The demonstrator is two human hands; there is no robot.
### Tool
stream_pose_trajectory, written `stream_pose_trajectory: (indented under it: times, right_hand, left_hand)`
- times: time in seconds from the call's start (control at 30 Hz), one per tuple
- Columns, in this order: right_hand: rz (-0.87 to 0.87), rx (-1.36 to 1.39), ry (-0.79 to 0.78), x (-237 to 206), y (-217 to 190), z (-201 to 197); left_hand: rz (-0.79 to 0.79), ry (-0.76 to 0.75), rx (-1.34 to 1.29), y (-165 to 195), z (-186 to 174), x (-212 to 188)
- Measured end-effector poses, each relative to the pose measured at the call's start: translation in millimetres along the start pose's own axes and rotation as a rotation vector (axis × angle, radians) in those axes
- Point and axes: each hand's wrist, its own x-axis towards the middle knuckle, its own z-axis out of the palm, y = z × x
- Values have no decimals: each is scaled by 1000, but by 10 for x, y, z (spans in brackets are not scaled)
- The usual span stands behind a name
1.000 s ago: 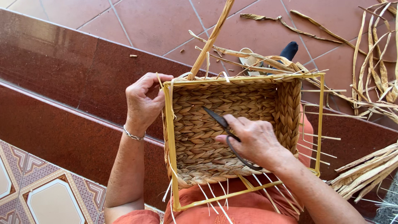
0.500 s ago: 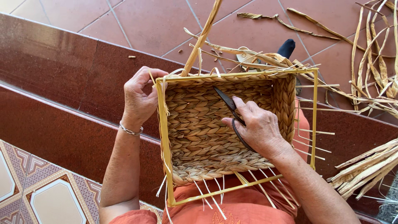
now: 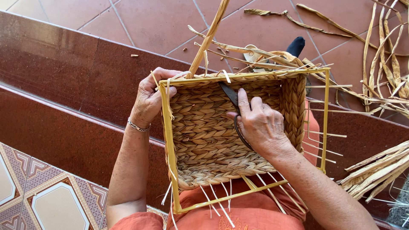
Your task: The person is weaving a rectangular basket using dried palm leaves. They use scissors to trim excess material and tuck the ends into the weave to secure the structure.
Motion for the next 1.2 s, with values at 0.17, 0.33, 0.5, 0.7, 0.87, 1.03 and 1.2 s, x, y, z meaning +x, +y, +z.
stream_pose_trajectory:
  times: [0.17, 0.33, 0.5, 0.7, 0.87, 1.03, 1.2]
  right_hand:
    - [57, 76, -108, 86, -62, -59]
    - [126, 218, -262, -59, -100, -208]
    - [-102, 564, -142, -130, -293, -149]
    - [-186, 639, -155, -76, -424, 31]
    - [-216, 631, -136, 1, -496, 92]
    - [-264, 584, -177, 30, -489, 57]
    - [-373, 443, -63, 65, -517, 8]
  left_hand:
    - [-35, 18, -36, -7, -36, -39]
    - [6, 60, -79, -100, -26, -161]
    - [117, 155, 8, -212, 103, -388]
    - [58, 145, 15, -215, 222, -725]
    - [24, 177, 49, -229, 253, -753]
    - [35, 179, 86, -219, 232, -745]
    - [67, 155, -40, -270, 244, -752]
